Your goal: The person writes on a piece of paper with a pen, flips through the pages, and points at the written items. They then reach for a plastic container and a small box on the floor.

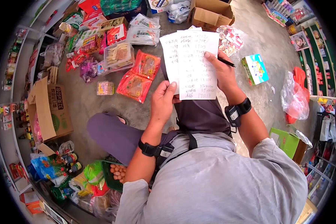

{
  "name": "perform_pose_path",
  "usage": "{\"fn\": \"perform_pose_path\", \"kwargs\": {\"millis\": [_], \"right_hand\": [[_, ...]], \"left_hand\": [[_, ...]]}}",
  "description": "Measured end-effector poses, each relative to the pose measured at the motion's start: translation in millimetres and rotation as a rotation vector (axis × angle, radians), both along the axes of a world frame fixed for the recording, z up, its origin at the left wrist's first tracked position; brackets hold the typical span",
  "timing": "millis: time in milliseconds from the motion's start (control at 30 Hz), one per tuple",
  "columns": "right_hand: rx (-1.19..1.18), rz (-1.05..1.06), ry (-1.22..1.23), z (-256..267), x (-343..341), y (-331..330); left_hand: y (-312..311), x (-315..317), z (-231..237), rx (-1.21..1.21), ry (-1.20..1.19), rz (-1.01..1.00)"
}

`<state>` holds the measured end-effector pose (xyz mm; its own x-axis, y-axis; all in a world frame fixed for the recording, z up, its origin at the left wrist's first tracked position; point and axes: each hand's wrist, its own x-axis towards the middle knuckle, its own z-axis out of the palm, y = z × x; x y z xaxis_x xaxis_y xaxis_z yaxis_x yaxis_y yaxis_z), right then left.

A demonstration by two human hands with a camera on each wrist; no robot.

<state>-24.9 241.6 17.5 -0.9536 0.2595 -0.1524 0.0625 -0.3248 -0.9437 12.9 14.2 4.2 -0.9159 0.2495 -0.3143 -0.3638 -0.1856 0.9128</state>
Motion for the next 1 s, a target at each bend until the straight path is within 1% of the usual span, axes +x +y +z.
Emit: {"fn": "perform_pose_path", "kwargs": {"millis": [67,167,267,367,500,633,933,1000], "right_hand": [[-0.002,0.004,0.004,2.9,0.4,-0.7],[0.059,0.039,-0.058,11.4,0.7,-0.4],[-0.007,0.119,-0.085,19.6,-0.3,-2.4],[0.019,0.114,-0.038,15.3,-5.3,-2.7],[0.053,0.114,-0.012,11.7,-14.9,-5.5],[0.008,0.094,0.014,11.0,-19.7,-8.1],[0.018,0.094,0.029,4.0,-25.6,-8.9],[0.007,0.094,0.036,2.9,-26.5,-9.3]], "left_hand": [[-0.6,-1.7,1.1,0.006,0.009,-0.012],[-2.2,-5.2,7.4,-0.036,0.015,-0.054],[-5.0,-10.8,0.7,-0.070,0.034,-0.095],[-2.5,-12.8,7.1,-0.026,-0.028,-0.029],[-2.0,-11.5,4.0,-0.004,-0.077,0.019],[-2.2,-8.7,4.6,-0.022,-0.088,0.025],[-2.7,-8.3,9.8,0.005,-0.126,0.041],[-4.5,-8.5,4.7,-0.002,-0.110,0.022]]}}
